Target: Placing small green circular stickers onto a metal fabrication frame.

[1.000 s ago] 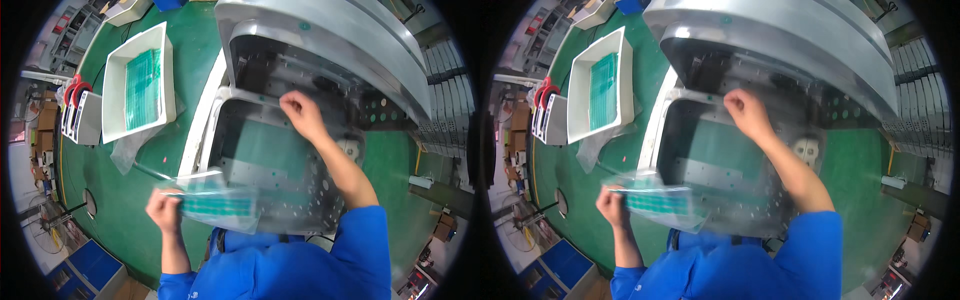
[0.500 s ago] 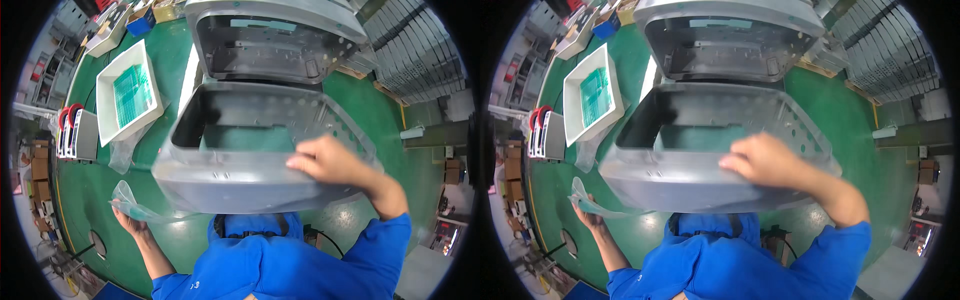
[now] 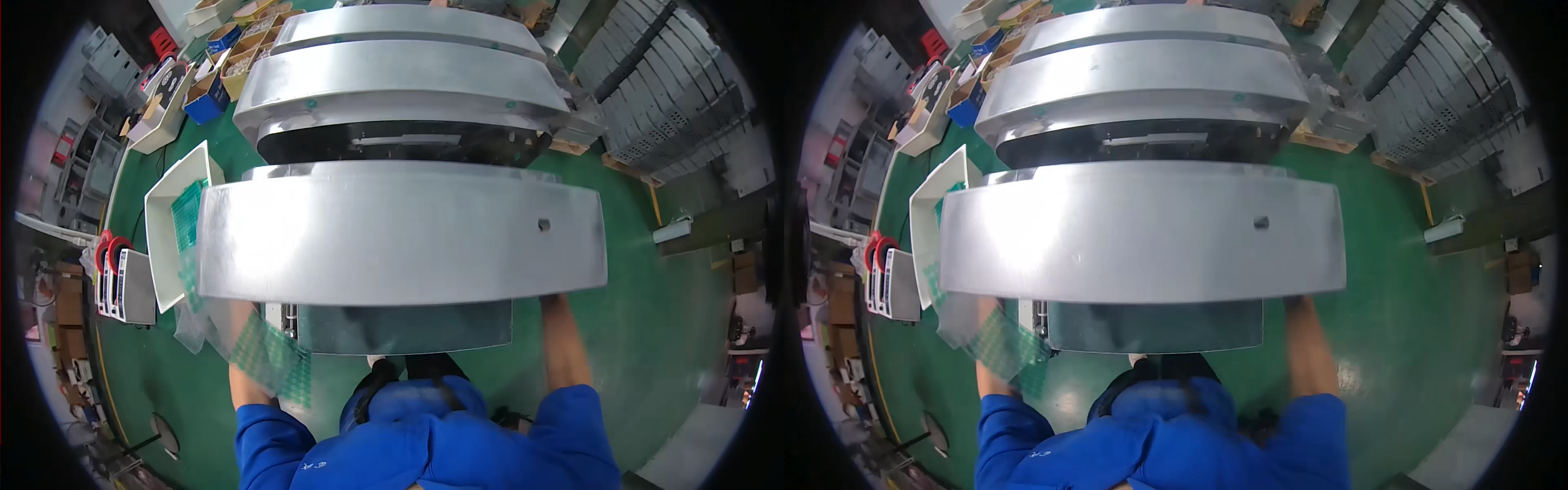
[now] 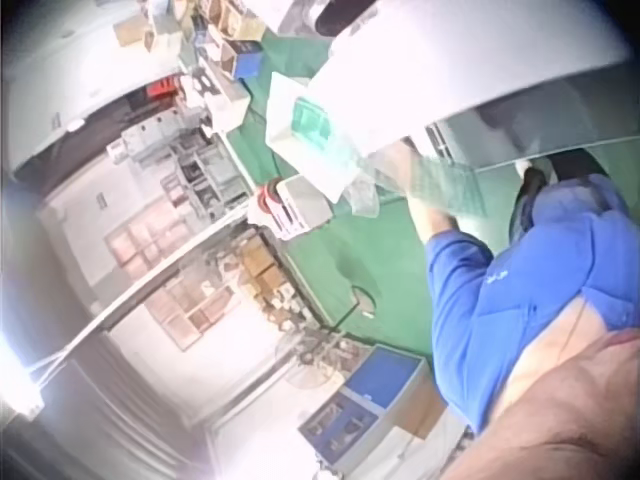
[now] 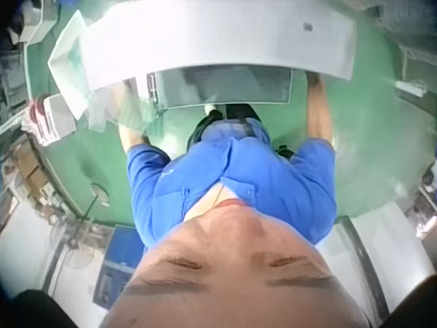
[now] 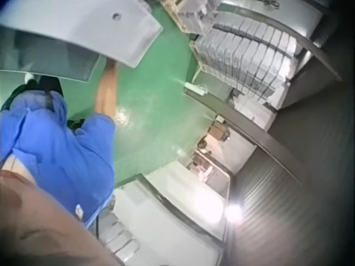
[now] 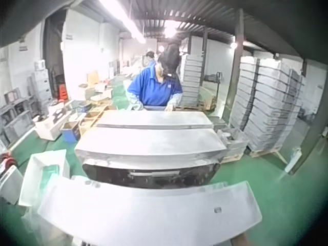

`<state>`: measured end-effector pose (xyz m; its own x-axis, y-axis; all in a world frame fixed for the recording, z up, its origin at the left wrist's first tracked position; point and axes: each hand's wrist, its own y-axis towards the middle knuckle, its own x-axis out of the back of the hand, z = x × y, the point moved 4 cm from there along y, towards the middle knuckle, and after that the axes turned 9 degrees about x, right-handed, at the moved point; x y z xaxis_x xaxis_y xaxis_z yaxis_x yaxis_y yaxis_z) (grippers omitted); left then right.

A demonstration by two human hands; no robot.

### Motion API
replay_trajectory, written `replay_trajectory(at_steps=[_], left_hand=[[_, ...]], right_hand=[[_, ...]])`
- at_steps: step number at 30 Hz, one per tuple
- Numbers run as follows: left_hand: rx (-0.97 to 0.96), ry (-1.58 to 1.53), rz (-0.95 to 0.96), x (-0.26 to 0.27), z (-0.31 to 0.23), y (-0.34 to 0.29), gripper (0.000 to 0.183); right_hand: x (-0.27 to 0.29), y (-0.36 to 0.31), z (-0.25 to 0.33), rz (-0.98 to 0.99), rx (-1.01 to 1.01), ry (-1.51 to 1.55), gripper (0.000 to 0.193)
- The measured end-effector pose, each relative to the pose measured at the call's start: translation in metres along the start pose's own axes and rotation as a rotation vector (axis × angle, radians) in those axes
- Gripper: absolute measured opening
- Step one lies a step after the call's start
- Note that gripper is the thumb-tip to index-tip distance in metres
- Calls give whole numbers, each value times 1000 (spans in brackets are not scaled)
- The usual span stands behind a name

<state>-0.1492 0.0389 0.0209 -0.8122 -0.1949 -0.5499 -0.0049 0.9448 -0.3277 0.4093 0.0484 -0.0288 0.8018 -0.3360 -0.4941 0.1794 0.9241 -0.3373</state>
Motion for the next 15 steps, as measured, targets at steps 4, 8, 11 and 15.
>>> replay_trajectory(at_steps=[4, 8, 11, 15], left_hand=[[58, 95, 9, 14, 8, 3, 28], [135, 184, 110, 17, 19, 18, 29], [143, 203, 186, 12, 28, 34, 30], [47, 128, 152, 8, 40, 67, 31]], right_hand=[[-14, -6, -2, 41, -315, -38, 37], [-28, -18, 4, 70, -463, -42, 41], [-42, -22, 1, 103, -533, -58, 44], [-35, -23, -16, 120, -577, -70, 46]])
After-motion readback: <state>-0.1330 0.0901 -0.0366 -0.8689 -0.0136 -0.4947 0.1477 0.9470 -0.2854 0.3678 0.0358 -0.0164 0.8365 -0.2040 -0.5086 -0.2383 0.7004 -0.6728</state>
